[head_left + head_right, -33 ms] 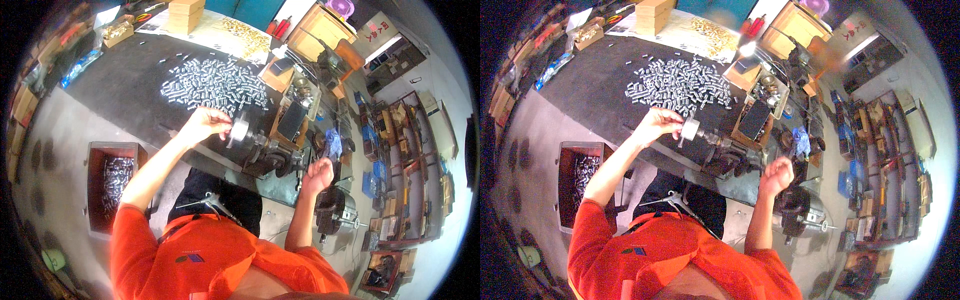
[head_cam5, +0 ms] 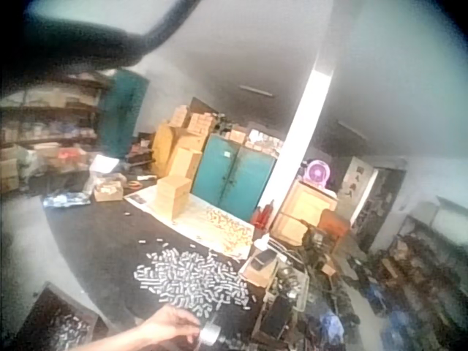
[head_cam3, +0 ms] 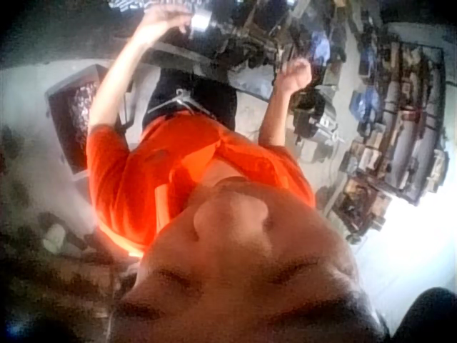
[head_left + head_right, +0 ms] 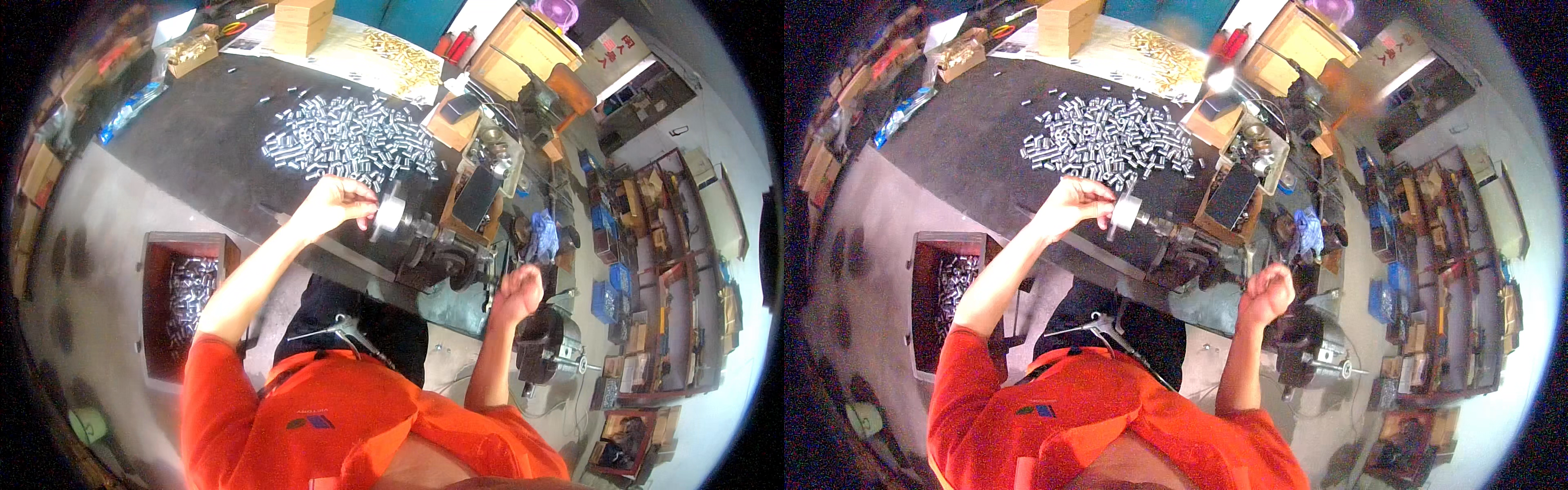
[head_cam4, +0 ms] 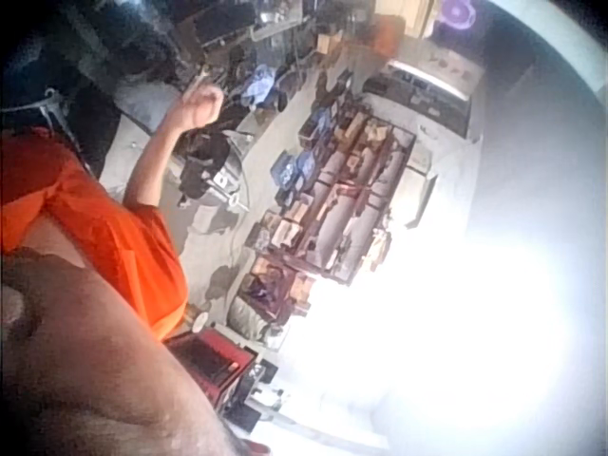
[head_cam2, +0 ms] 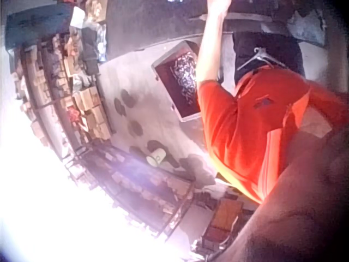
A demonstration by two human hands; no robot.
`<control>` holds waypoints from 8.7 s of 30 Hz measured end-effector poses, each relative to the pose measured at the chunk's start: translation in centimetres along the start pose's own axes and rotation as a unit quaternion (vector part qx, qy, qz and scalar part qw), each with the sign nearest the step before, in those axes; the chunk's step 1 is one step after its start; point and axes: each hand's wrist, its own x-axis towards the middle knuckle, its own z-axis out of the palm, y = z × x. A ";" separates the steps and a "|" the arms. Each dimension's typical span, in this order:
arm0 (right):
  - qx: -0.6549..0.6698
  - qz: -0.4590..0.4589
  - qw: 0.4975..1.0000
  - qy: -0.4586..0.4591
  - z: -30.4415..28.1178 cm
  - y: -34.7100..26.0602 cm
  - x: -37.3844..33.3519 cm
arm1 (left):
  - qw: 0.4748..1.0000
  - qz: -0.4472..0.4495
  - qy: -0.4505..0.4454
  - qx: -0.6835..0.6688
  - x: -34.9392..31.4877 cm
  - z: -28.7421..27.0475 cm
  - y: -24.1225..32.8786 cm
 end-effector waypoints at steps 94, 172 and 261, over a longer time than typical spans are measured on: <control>-0.018 0.239 0.961 0.135 -5.5 7.1 -2.1 | 0.999 0.031 -0.031 -0.021 -0.4 -0.4 0.7; -0.053 0.075 0.996 0.016 -2.8 1.3 -3.7 | 0.999 0.003 0.007 -0.046 -0.3 0.0 -0.1; -0.273 -0.026 0.957 0.095 -4.5 9.9 5.7 | 0.998 0.047 -0.028 0.022 0.4 0.1 -0.2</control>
